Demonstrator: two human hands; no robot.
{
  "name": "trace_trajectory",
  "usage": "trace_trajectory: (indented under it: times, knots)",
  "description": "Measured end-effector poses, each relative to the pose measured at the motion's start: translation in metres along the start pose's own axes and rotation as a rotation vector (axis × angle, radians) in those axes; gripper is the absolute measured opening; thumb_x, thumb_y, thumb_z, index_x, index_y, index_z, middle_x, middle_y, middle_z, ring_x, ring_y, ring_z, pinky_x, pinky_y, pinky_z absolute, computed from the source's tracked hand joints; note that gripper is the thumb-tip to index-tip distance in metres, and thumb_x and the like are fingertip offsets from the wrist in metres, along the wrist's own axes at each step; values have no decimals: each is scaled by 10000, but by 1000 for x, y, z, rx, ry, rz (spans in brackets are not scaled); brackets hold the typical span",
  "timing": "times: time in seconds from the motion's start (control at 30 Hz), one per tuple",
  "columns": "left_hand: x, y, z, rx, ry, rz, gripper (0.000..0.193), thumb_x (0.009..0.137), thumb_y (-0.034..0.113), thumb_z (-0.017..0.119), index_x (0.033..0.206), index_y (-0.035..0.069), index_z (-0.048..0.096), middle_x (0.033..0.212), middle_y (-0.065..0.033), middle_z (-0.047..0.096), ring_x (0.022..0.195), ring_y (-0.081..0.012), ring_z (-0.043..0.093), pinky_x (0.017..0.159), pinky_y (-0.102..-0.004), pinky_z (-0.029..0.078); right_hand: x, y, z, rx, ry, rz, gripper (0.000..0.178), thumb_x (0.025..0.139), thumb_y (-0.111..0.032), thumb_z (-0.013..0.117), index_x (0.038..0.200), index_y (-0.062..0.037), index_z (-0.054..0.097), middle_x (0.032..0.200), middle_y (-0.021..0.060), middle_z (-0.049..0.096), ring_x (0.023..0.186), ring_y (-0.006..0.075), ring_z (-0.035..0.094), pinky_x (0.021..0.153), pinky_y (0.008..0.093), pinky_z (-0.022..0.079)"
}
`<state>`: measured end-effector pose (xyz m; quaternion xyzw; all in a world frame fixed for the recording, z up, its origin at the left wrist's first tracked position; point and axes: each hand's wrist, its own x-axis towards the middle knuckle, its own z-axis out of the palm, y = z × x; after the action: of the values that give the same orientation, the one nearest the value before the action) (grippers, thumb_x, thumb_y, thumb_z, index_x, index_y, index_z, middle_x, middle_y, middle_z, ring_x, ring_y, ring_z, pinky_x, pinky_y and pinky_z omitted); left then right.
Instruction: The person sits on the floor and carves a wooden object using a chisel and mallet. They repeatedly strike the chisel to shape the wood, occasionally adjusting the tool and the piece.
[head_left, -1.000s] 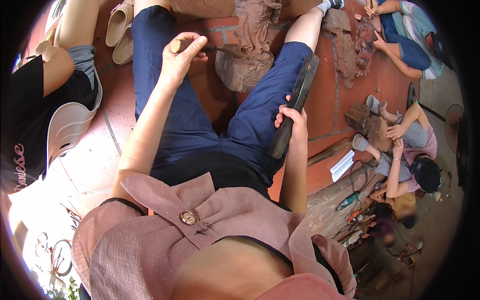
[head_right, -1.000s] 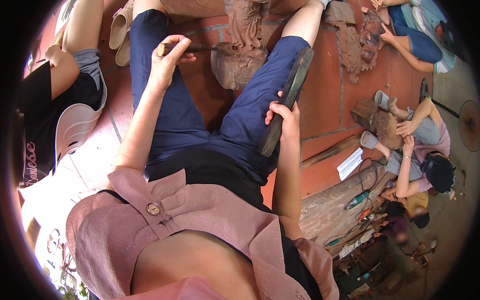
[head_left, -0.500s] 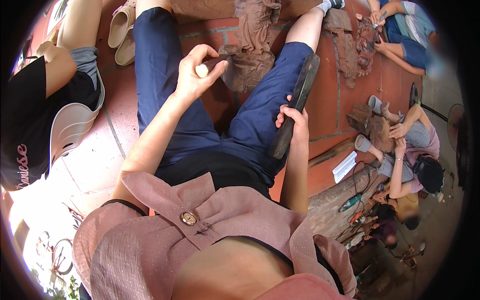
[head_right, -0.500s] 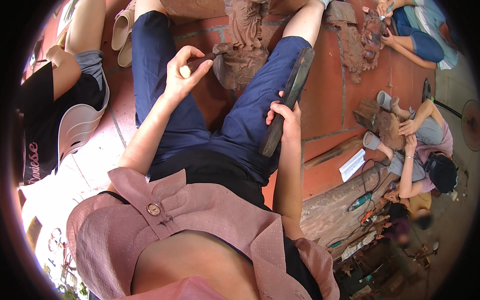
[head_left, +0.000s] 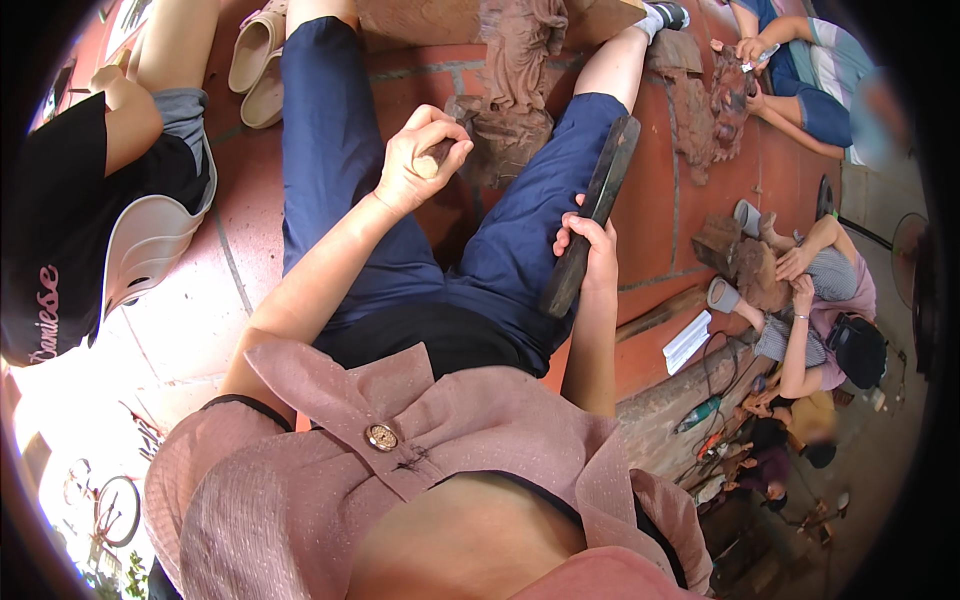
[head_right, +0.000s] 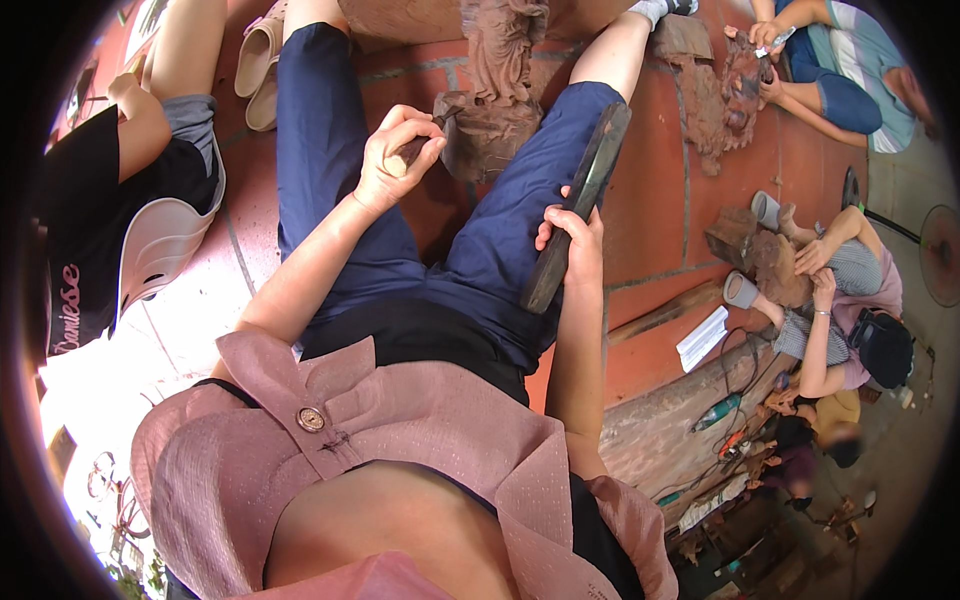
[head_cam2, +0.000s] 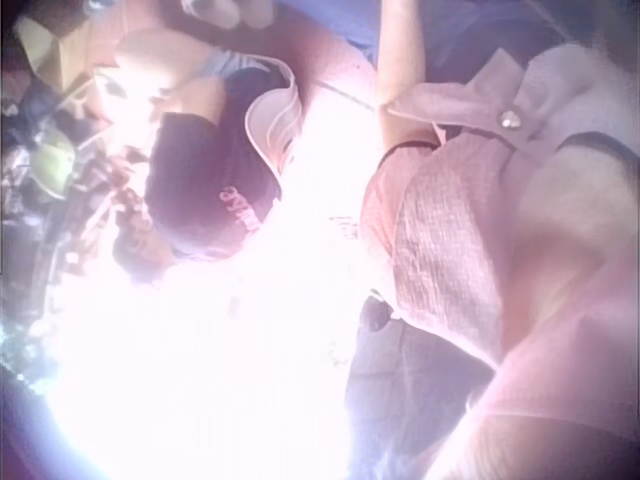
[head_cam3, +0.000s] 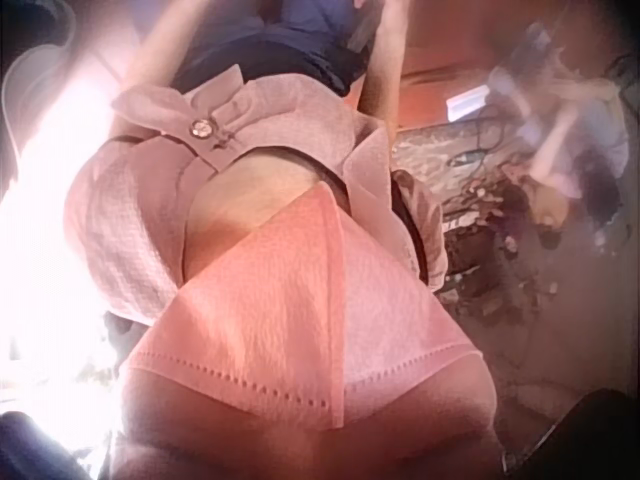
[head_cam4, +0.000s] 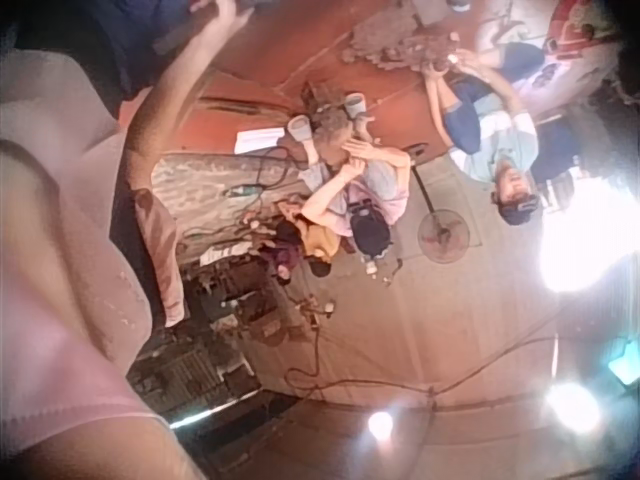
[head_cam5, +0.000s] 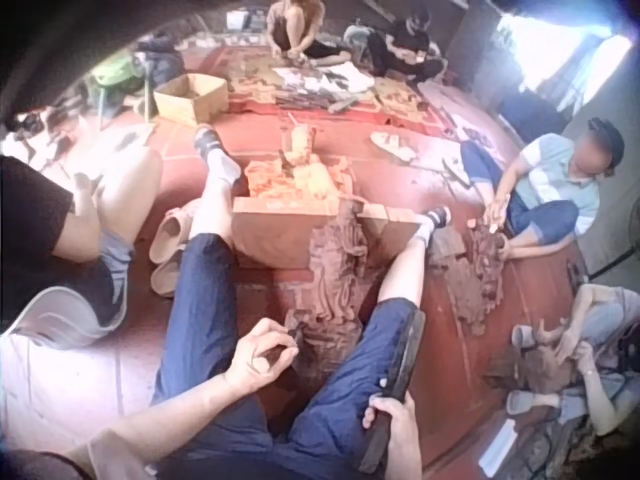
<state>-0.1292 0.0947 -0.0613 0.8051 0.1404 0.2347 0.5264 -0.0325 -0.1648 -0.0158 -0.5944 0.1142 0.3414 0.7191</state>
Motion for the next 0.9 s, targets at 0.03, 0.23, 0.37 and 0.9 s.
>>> trace_trajectory:
  times: [0.03, 0.23, 0.37, 0.9]
  knots:
    - [0, 0, 1, -1, 0, -5, 114, 805, 98, 751, 892, 59, 690, 953, -98, 619, 948, -231, 637, 803, -321, 511, 1, 0, 0, 0, -5, -3, 473, 772, -22, 638, 1206, 0, 451, 785, 121, 580, 560, 199, 594, 461, 332, 503]
    - [-4, -4, 4, -3, 31, 29, 123, 805, 118, 760, 900, 74, 695, 967, -102, 626, 941, -242, 641, 783, -322, 517, 2, 3, -2, 15, -19, 3, 462, 775, -21, 633, 1199, -4, 450, 778, 122, 585, 560, 202, 593, 468, 336, 504]
    - [-2, -3, 8, 36, -1, -3, 154, 803, 153, 775, 908, 83, 687, 1023, -107, 608, 930, -234, 640, 777, -324, 518, 1, 3, -5, -23, -34, -1, 439, 806, -47, 608, 1216, -33, 454, 815, 112, 568, 597, 190, 567, 506, 332, 481]
    - [52, -11, -35, -200, 270, -135, 271, 858, 7, 711, 1105, 17, 599, 954, -74, 697, 917, -128, 666, 820, -244, 527, 3, 0, -6, 3, -22, 6, 502, 770, -36, 646, 1224, 8, 437, 794, 120, 575, 563, 201, 589, 468, 338, 500]
